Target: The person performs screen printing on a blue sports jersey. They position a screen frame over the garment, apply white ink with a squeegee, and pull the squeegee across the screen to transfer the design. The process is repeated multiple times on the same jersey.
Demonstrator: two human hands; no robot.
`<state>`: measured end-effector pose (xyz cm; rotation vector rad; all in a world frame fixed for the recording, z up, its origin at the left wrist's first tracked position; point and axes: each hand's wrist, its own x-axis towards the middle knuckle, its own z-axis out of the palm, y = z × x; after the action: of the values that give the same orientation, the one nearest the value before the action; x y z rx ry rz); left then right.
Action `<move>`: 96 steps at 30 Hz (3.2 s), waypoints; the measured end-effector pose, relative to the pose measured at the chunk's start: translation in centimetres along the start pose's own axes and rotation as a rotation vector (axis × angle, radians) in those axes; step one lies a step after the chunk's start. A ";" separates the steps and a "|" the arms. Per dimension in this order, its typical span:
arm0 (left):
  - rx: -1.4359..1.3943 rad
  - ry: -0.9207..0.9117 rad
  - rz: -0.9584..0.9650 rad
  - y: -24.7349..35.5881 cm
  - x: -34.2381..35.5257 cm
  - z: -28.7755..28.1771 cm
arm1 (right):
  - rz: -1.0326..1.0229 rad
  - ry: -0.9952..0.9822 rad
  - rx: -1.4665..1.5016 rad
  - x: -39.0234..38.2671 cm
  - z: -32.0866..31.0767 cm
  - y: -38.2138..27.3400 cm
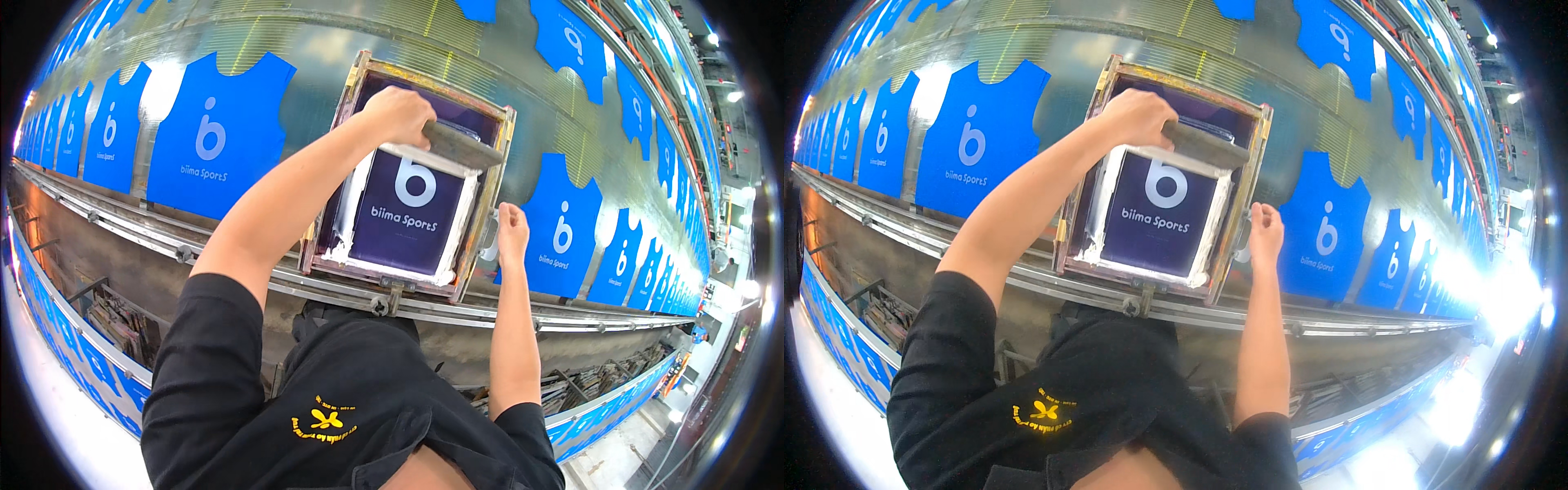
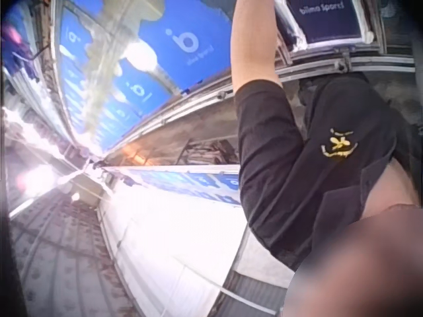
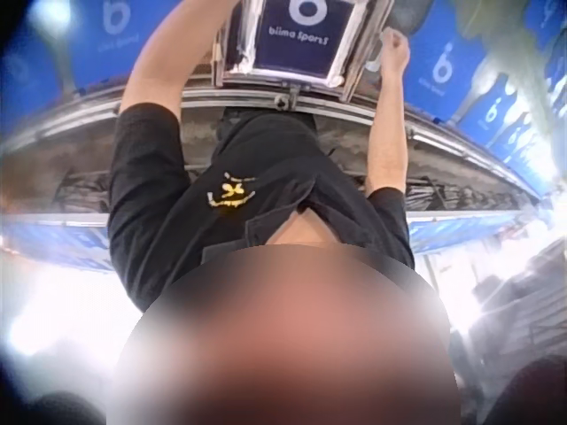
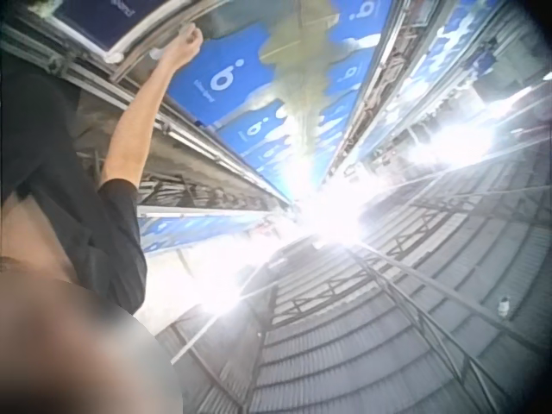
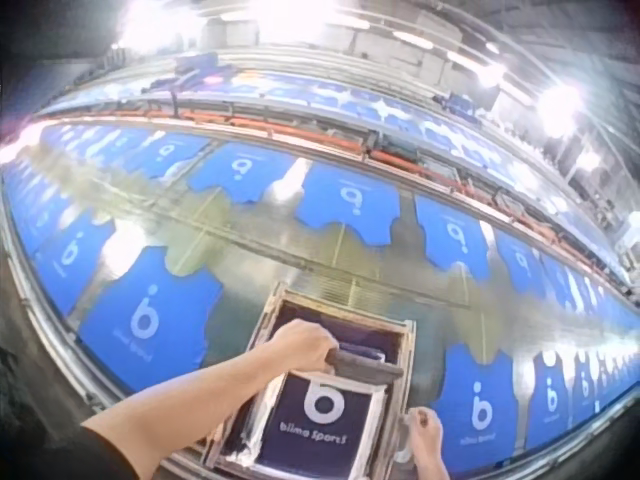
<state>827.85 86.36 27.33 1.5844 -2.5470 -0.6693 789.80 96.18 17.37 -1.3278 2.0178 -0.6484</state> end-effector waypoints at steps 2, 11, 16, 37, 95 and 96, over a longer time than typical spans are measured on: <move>0.015 0.024 -0.026 -1.2 1.7 -0.1 | 0.144 -0.129 0.224 -0.1 0.3 0.3; -0.013 0.302 -0.026 1.0 -7.2 7.8 | 0.238 -0.152 0.415 -1.5 -1.6 -4.5; 0.020 0.347 0.033 9.1 -22.0 14.4 | 0.234 -0.138 0.450 -1.9 -1.6 -5.0; 0.122 0.298 -0.084 -20.7 -47.8 3.4 | -0.120 0.100 0.386 -20.5 33.0 -24.2; 0.127 -0.170 -0.155 -35.2 -33.7 -8.9 | -0.858 -0.286 -0.452 -22.1 37.3 -41.0; 0.140 -0.158 -0.156 -36.7 -30.7 -10.6 | -0.840 -0.255 -0.436 -19.0 37.9 -42.8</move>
<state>875.91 95.88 27.51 1.8615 -2.6543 -0.6689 849.42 95.67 25.73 -2.4180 1.3808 -0.3479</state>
